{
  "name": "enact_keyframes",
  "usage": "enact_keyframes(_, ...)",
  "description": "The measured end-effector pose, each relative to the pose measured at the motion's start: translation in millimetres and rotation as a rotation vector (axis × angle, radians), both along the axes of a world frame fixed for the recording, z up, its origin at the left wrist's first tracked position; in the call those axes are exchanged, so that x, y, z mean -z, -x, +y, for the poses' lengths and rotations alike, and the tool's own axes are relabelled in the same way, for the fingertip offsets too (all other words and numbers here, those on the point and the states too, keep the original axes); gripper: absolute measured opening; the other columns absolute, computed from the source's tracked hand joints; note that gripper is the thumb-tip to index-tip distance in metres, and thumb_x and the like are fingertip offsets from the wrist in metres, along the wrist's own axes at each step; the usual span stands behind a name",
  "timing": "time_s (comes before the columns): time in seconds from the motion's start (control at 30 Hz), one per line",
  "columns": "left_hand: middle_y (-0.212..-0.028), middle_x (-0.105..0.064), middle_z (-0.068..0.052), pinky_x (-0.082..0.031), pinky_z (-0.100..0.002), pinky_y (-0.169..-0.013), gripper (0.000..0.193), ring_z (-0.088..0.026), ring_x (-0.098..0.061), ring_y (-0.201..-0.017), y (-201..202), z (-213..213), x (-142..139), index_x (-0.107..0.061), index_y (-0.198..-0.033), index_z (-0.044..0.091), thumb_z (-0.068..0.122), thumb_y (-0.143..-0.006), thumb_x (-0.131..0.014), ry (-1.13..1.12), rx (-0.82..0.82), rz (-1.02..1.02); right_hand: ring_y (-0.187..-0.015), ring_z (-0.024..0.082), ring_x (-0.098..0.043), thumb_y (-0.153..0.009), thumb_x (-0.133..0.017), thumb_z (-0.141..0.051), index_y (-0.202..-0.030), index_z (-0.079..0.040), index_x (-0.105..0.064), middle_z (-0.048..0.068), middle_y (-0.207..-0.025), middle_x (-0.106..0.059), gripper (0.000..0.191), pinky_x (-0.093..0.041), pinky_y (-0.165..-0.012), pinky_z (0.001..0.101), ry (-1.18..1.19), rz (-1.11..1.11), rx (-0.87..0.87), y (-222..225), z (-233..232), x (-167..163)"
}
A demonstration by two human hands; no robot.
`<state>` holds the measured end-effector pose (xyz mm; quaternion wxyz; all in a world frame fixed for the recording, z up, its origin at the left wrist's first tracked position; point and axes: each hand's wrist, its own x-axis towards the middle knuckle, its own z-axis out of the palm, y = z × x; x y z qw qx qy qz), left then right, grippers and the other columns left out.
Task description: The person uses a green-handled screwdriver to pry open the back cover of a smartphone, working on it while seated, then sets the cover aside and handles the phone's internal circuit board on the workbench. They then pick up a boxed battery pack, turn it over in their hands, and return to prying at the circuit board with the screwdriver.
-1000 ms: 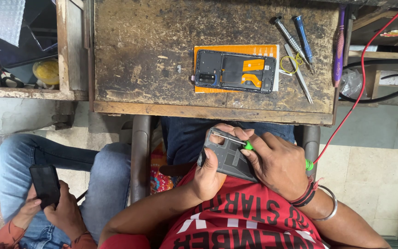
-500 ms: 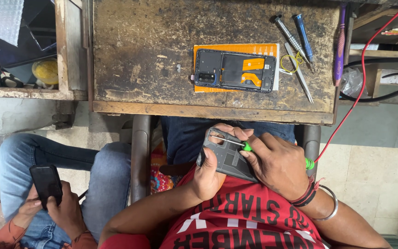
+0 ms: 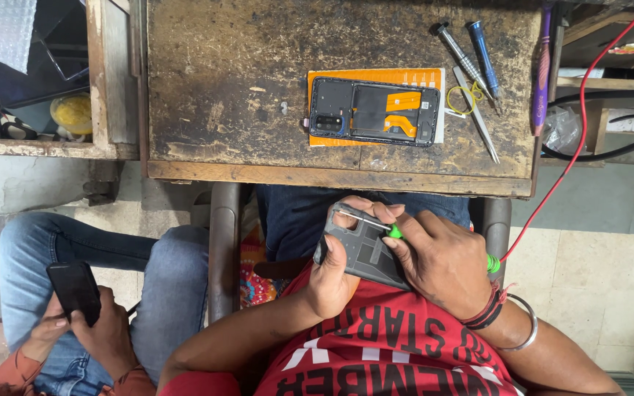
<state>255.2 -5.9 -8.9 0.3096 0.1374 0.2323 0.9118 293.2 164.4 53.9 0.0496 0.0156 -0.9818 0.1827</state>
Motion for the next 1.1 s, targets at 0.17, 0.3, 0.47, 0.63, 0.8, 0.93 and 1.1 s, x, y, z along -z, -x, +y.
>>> enact_keyframes(0.17, -0.143, -0.05, -0.013, -0.034, -0.037, -0.126, 0.049, -0.023, -0.046, -0.142, -0.5, -2.3, 4.4, -0.037, -0.147, 0.005, 0.044, -0.117, -0.038, 0.024, 0.003, -0.018, -0.066, 0.027, -0.066, -0.089, -0.072, -0.036, -0.104, -0.011, -0.069, 0.006, -0.076, -0.059, 0.03, -0.05, -0.053, 0.0418, -0.029, -0.036, -0.035, 0.2, 2.0, 0.6)
enact_keyframes(0.3, -0.143, -0.051, -0.013, -0.034, -0.036, -0.123, 0.051, -0.022, -0.047, -0.138, -0.6, -0.9, 4.5, -0.037, -0.148, 0.004, 0.045, -0.117, -0.039, 0.014, 0.004, -0.021, -0.065, 0.027, -0.065, -0.09, -0.072, -0.035, -0.108, -0.011, -0.071, 0.006, -0.076, -0.059, 0.031, -0.049, -0.053, 0.0415, -0.031, -0.031, -0.006, 0.0, 0.6, 0.7)
enact_keyframes(0.47, -0.142, -0.051, -0.013, -0.034, -0.038, -0.127, 0.054, -0.024, -0.047, -0.142, 1.7, 1.1, 1.3, -0.036, -0.149, 0.004, 0.047, -0.116, -0.039, 0.021, -0.007, 0.015, -0.066, 0.028, -0.065, -0.09, -0.071, -0.034, -0.11, -0.01, -0.071, 0.006, -0.077, -0.059, 0.031, -0.05, -0.054, 0.0418, -0.023, -0.035, 0.016, 0.1, -1.1, -0.1)
enact_keyframes(0.63, -0.141, -0.052, -0.013, -0.034, -0.036, -0.123, 0.053, -0.023, -0.048, -0.137, 2.3, 2.7, 1.2, -0.037, -0.149, 0.004, 0.047, -0.117, -0.038, 0.018, -0.028, 0.061, -0.065, 0.029, -0.064, -0.091, -0.072, -0.034, -0.108, -0.01, -0.071, 0.007, -0.077, -0.06, 0.03, -0.05, -0.054, 0.0417, -0.027, -0.052, 0.026, 0.5, -0.9, -0.4)
enact_keyframes(0.8, -0.142, -0.052, -0.013, -0.036, -0.037, -0.124, 0.052, -0.022, -0.048, -0.139, 1.1, -1.4, 5.1, -0.037, -0.148, 0.003, 0.045, -0.117, -0.038, 0.042, -0.008, 0.005, -0.066, 0.028, -0.065, -0.089, -0.073, -0.035, -0.104, -0.01, -0.07, 0.006, -0.076, -0.059, 0.029, -0.05, -0.054, 0.0417, -0.016, -0.041, -0.04, 1.5, 2.0, 0.0)
enact_keyframes(0.93, -0.141, -0.052, -0.013, -0.037, -0.037, -0.123, 0.05, -0.022, -0.049, -0.138, 0.3, -1.5, 7.6, -0.037, -0.148, 0.003, 0.044, -0.118, -0.038, 0.032, -0.007, 0.006, -0.066, 0.027, -0.065, -0.088, -0.073, -0.035, -0.104, -0.01, -0.07, 0.006, -0.077, -0.059, 0.03, -0.05, -0.054, 0.0415, -0.004, -0.035, -0.064, 2.2, 3.6, 0.5)
enact_keyframes(1.1, -0.142, -0.051, -0.012, -0.036, -0.037, -0.124, 0.053, -0.022, -0.048, -0.139, 0.6, -0.8, 5.6, -0.036, -0.149, 0.004, 0.046, -0.116, -0.039, 0.018, 0.01, -0.016, -0.065, 0.028, -0.065, -0.089, -0.072, -0.033, -0.107, -0.011, -0.071, 0.006, -0.076, -0.058, 0.029, -0.049, -0.053, 0.0417, -0.014, -0.028, -0.014, 2.0, 1.4, 0.1)
